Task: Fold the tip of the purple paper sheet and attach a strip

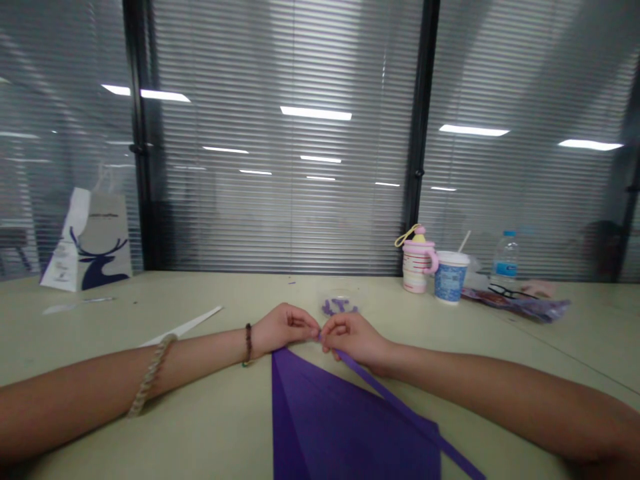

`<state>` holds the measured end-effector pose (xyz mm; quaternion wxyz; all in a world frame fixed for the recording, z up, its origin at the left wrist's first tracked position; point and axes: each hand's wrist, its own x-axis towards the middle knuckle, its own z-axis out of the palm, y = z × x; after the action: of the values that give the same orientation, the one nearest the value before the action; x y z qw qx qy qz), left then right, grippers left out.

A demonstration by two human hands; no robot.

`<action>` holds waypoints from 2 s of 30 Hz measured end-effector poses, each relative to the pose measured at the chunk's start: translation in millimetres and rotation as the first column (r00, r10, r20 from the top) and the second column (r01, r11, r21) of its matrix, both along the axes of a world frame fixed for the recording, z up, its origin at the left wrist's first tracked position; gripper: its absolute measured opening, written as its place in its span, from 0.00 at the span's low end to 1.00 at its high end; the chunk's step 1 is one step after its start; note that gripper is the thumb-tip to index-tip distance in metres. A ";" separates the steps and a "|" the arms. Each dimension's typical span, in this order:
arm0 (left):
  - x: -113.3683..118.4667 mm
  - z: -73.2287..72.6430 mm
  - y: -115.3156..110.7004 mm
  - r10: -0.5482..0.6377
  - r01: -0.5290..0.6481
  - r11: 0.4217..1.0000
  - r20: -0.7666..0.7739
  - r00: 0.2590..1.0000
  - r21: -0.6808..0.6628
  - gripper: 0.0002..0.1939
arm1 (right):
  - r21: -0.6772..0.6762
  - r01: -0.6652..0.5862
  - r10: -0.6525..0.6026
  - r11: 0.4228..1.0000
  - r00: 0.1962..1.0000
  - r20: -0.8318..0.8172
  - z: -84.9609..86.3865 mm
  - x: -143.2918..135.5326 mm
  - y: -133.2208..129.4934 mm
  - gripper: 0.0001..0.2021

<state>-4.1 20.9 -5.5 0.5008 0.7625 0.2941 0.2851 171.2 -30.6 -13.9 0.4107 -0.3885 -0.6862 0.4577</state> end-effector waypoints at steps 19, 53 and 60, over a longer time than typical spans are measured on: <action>-1.7 5.0 -7.0 -0.055 0.061 0.996 -0.099 0.994 0.059 0.14 | -0.015 0.028 -0.027 1.000 0.998 0.055 -0.8 -1.5 -0.1 0.07; -0.1 6.8 -8.1 -0.142 0.147 0.988 -0.090 0.986 0.051 0.14 | -0.025 0.038 -0.034 0.999 0.990 0.139 -0.4 -1.4 1.2 0.07; 0.0 3.9 -6.0 -0.113 0.124 0.989 -0.128 0.985 0.083 0.14 | 0.003 0.028 -0.028 1.000 0.984 0.176 0.1 -1.1 -0.4 0.06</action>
<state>-4.2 15.0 -1.5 0.4627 0.8167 0.2651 0.2205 170.1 -31.0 -13.8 0.3550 -0.4368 -0.7146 0.4154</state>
